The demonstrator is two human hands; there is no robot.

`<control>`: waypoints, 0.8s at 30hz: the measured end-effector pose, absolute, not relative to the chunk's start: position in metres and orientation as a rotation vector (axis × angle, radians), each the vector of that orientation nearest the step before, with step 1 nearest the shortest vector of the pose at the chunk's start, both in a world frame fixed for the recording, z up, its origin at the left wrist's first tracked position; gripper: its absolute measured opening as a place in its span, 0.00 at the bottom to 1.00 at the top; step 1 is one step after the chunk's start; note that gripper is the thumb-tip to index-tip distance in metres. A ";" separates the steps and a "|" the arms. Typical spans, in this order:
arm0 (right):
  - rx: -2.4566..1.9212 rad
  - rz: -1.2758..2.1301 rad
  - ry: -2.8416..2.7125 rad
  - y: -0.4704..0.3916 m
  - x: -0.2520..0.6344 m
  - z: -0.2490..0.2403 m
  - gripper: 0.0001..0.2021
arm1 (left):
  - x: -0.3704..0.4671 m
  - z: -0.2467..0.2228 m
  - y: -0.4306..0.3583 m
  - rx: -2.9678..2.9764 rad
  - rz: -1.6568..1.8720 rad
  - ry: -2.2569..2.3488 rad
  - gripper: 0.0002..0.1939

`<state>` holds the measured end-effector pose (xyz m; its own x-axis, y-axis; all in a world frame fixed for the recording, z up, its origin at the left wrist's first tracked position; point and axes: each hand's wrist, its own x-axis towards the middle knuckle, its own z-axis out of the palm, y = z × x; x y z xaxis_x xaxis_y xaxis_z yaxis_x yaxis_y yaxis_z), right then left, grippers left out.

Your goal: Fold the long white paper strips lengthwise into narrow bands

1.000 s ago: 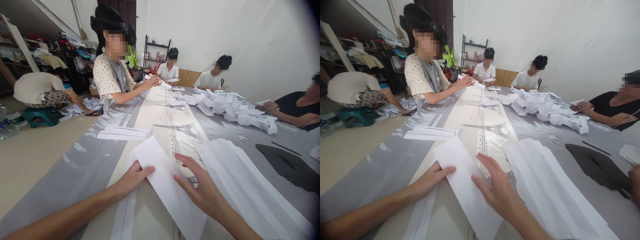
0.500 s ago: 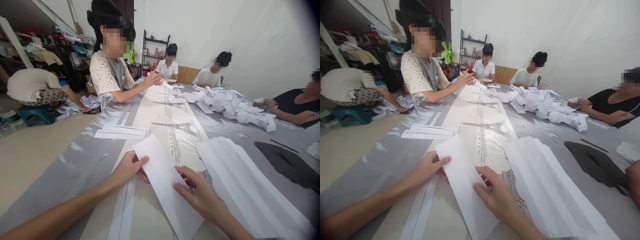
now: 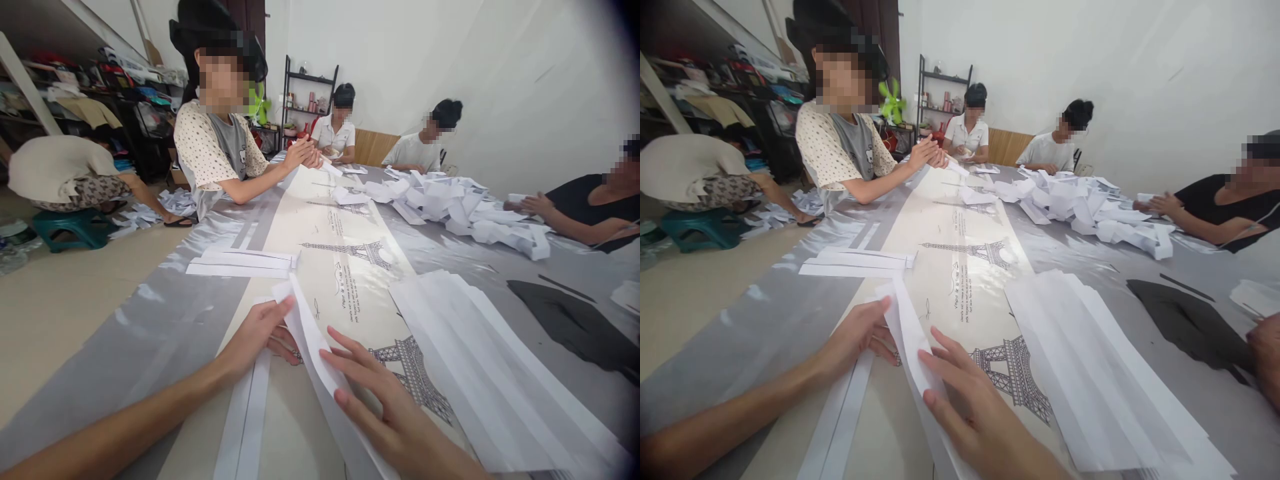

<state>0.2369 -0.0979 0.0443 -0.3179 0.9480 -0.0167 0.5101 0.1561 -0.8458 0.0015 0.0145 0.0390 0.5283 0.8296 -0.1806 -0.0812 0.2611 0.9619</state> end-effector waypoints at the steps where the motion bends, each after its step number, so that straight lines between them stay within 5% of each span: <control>1: -1.377 1.061 -1.898 -0.097 0.235 0.043 0.21 | 0.002 0.040 0.014 1.171 0.723 0.844 0.32; 5: -1.346 1.137 -1.782 -0.098 0.229 0.044 0.20 | 0.004 0.039 0.012 1.220 0.731 0.881 0.28; 10: -1.252 1.503 -1.381 -0.096 0.224 0.048 0.32 | 0.005 0.044 0.012 1.259 0.772 0.817 0.22; 15: -1.284 1.557 -1.340 -0.089 0.223 0.056 0.18 | 0.005 0.051 0.010 1.283 0.778 0.788 0.21; 24: -1.376 1.589 -1.259 -0.086 0.227 0.047 0.15 | 0.000 0.045 0.018 1.229 0.858 0.796 0.20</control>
